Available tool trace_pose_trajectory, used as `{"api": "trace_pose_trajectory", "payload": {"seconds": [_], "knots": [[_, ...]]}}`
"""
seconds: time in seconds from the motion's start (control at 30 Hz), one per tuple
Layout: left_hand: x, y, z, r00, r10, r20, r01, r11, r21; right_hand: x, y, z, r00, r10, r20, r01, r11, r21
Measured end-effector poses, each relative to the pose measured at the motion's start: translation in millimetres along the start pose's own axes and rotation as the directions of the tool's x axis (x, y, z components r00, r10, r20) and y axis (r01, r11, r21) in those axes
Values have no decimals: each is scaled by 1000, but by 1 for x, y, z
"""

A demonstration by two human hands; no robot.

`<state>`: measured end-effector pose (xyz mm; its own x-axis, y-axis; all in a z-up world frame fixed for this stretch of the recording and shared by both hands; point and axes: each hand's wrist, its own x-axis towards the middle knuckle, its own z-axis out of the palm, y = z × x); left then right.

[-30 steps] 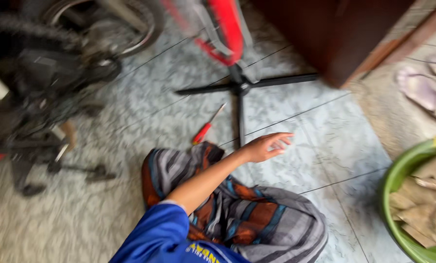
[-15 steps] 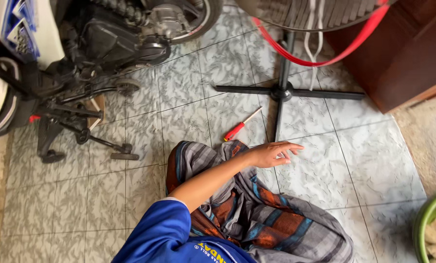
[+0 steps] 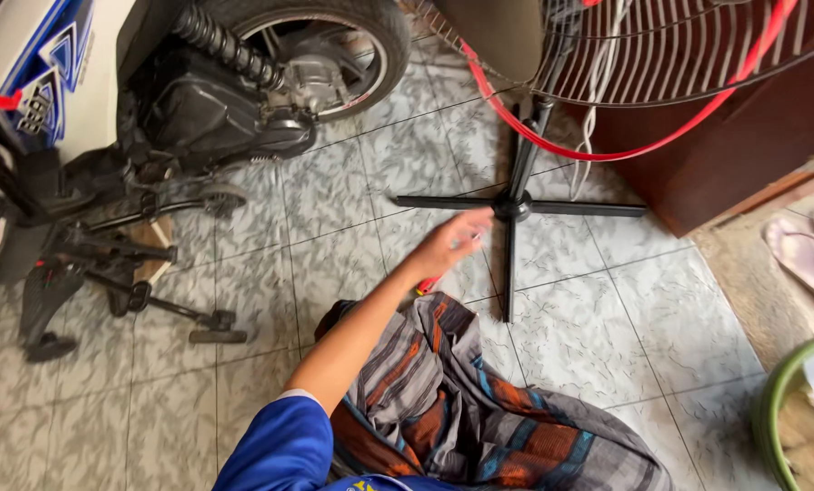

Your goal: The person sits on the floor and uses a screwdriver to remove screws from the front grille of a standing fan. They then detach the grille and unscrew the central nut to remove the fan blades, placing the parts aside.

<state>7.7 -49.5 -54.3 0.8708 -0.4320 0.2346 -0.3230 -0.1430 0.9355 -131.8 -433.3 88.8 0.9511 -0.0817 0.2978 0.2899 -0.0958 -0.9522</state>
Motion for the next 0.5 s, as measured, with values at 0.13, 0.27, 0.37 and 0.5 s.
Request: {"api": "trace_pose_trajectory", "payload": {"seconds": [0.13,0.27,0.37,0.5], "knots": [[21,42,-49,988,-18,-153,12,999,-37,-6,-38,1,999,-50,14,48,993,109],[34,85,-82,970,38,-239,-68,990,-121,70,5,81,983,79,164,-99,988,119],[38,102,-91,961,-3,-275,-60,973,-221,94,25,116,990,40,132,-57,991,124],[53,119,-108,948,13,-319,-96,965,-244,109,6,133,996,-21,92,2,979,206]]}}
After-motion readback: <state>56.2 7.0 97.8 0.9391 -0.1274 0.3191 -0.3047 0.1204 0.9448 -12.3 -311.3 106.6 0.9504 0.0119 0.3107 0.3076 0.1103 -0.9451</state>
